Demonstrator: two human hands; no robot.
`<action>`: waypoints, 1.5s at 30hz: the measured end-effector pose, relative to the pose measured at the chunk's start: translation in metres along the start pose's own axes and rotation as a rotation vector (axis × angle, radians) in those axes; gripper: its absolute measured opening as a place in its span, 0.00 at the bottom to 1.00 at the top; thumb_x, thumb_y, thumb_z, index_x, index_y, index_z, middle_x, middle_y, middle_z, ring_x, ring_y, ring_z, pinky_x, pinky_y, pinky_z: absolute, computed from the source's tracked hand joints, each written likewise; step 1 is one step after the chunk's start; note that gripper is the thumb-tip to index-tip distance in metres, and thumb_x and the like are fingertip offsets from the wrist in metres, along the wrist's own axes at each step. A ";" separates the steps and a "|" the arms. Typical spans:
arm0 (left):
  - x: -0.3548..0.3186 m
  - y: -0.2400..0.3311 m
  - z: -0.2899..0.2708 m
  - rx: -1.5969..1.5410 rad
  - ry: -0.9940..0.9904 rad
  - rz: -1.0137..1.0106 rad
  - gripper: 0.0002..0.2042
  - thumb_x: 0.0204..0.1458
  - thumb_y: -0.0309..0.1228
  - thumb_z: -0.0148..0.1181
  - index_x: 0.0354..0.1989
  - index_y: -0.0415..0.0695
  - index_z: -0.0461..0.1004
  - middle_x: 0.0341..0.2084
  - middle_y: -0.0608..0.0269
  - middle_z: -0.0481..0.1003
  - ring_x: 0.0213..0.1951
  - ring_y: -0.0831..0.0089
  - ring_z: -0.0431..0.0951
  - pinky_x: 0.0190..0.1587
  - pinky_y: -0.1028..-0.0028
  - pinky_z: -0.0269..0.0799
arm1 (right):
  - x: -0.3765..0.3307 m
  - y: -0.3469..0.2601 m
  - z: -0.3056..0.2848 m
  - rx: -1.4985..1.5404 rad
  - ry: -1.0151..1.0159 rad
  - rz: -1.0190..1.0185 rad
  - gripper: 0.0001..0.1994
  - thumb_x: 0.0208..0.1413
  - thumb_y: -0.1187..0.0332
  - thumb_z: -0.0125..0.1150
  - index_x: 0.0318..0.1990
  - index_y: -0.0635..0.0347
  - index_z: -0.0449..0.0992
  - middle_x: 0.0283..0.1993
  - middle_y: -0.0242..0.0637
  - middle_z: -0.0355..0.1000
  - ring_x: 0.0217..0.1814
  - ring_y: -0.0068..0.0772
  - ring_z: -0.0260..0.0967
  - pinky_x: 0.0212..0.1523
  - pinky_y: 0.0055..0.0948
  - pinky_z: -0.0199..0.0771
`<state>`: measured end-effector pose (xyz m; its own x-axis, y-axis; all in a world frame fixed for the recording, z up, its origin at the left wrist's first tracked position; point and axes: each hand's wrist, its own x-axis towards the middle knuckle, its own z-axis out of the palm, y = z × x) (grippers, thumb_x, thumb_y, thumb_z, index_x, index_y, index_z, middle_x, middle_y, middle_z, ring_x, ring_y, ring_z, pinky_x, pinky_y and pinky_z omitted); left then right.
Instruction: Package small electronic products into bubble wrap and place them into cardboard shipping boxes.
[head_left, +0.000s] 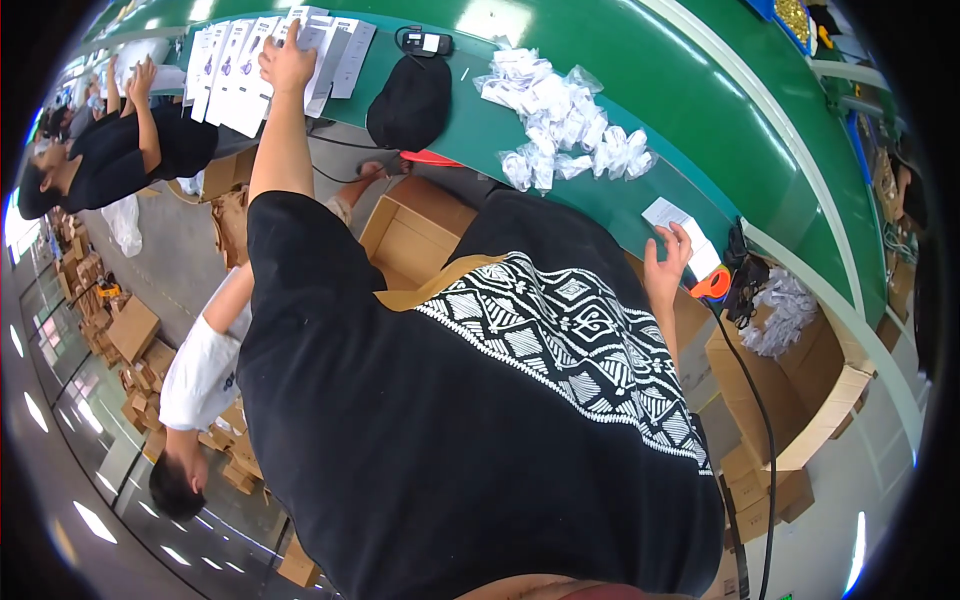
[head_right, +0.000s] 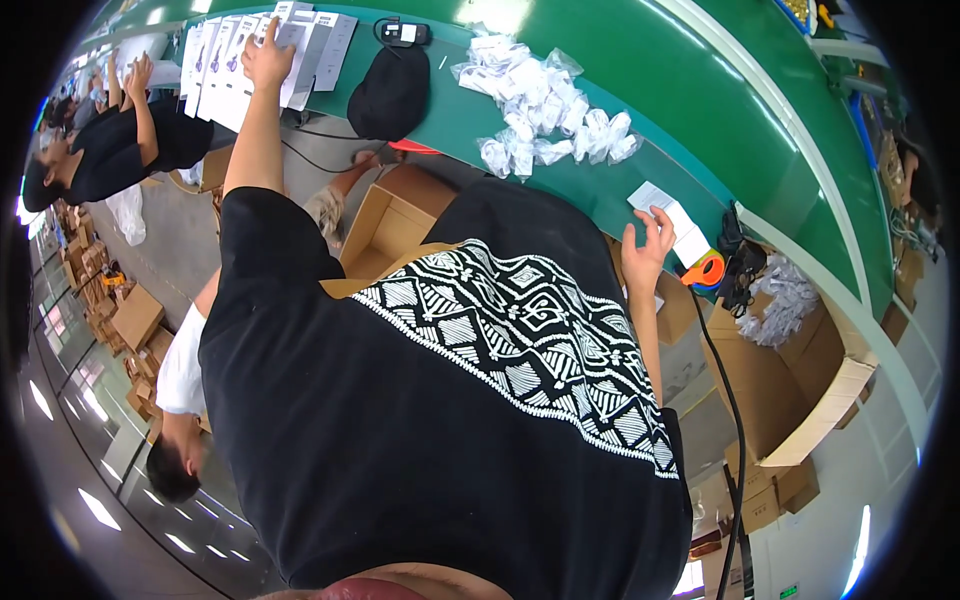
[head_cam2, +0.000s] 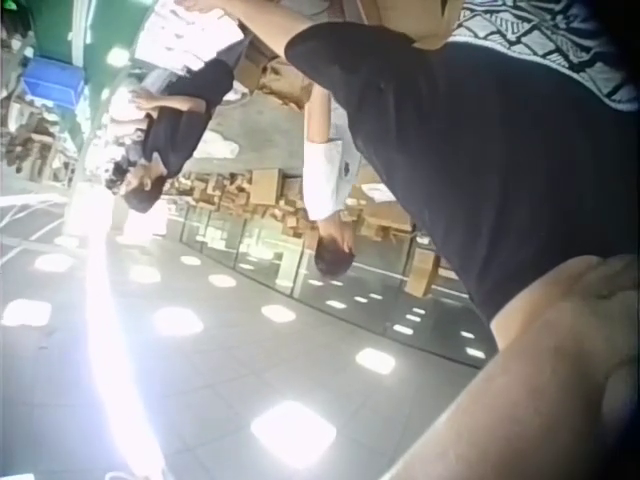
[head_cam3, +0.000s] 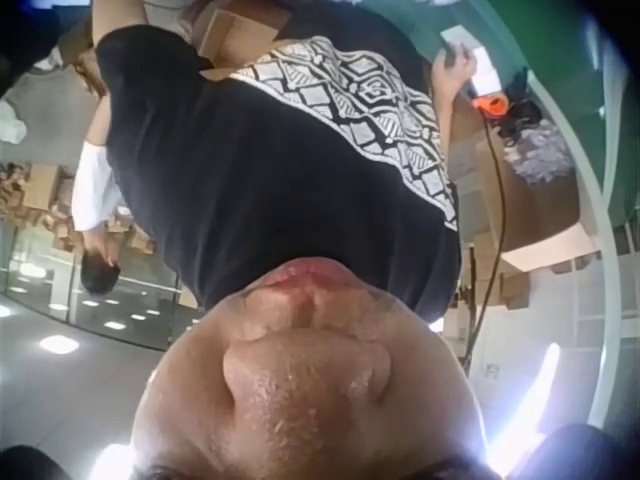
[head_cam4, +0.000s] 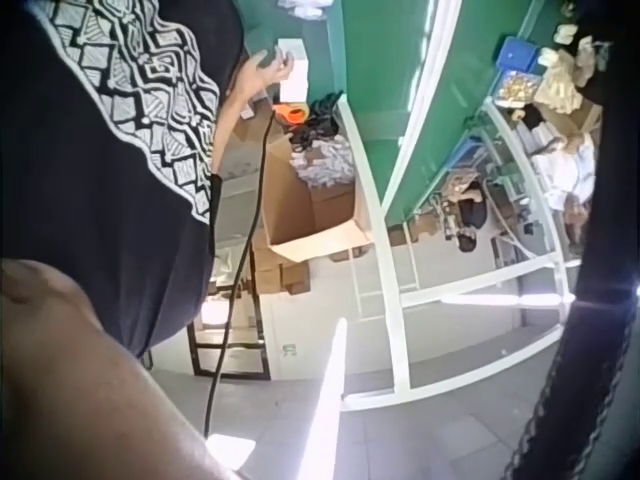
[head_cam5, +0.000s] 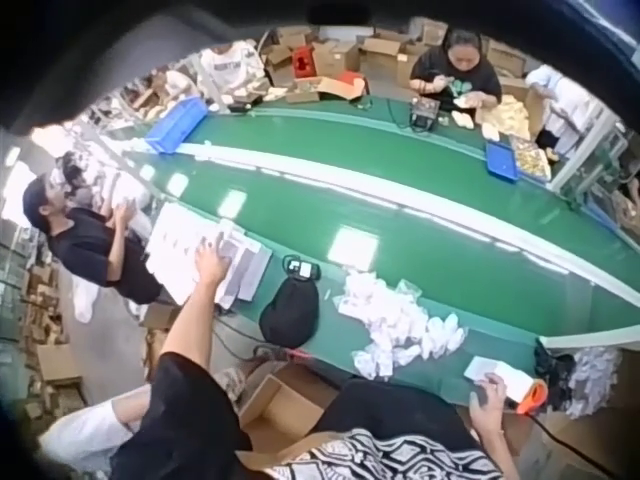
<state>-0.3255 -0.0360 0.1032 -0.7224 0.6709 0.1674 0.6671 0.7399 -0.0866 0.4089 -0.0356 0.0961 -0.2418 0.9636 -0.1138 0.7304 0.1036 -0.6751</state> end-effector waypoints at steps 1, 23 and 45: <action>0.000 0.001 0.000 -0.003 0.033 0.066 0.39 0.42 0.47 0.70 0.67 0.75 0.59 0.66 0.43 0.56 0.64 0.39 0.57 0.64 0.51 0.57 | 0.002 -0.001 -0.001 0.030 0.007 -0.007 0.12 0.53 0.74 0.62 0.46 0.56 0.77 0.60 0.40 0.63 0.61 0.46 0.57 0.60 0.40 0.62; -0.376 0.330 -0.032 -1.340 -1.593 -0.221 0.32 0.63 0.42 0.52 0.71 0.42 0.48 0.61 0.54 0.66 0.60 0.65 0.68 0.60 0.67 0.66 | -0.004 -0.034 0.020 0.017 -0.172 -0.255 0.41 0.39 0.69 0.74 0.65 0.58 0.61 0.66 0.46 0.59 0.66 0.54 0.56 0.67 0.45 0.58; -0.351 0.318 0.030 -0.920 -1.238 0.722 0.48 0.34 0.44 0.79 0.62 0.31 0.60 0.55 0.42 0.70 0.57 0.59 0.72 0.57 0.62 0.69 | 0.033 0.042 0.088 0.915 -0.330 0.386 0.31 0.55 0.54 0.67 0.61 0.63 0.67 0.54 0.41 0.74 0.54 0.35 0.73 0.55 0.35 0.71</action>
<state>0.1350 -0.0348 -0.0124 0.3500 0.7953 -0.4949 0.4545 0.3178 0.8321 0.3753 -0.0214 -0.0005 -0.3581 0.7623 -0.5392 0.0660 -0.5553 -0.8290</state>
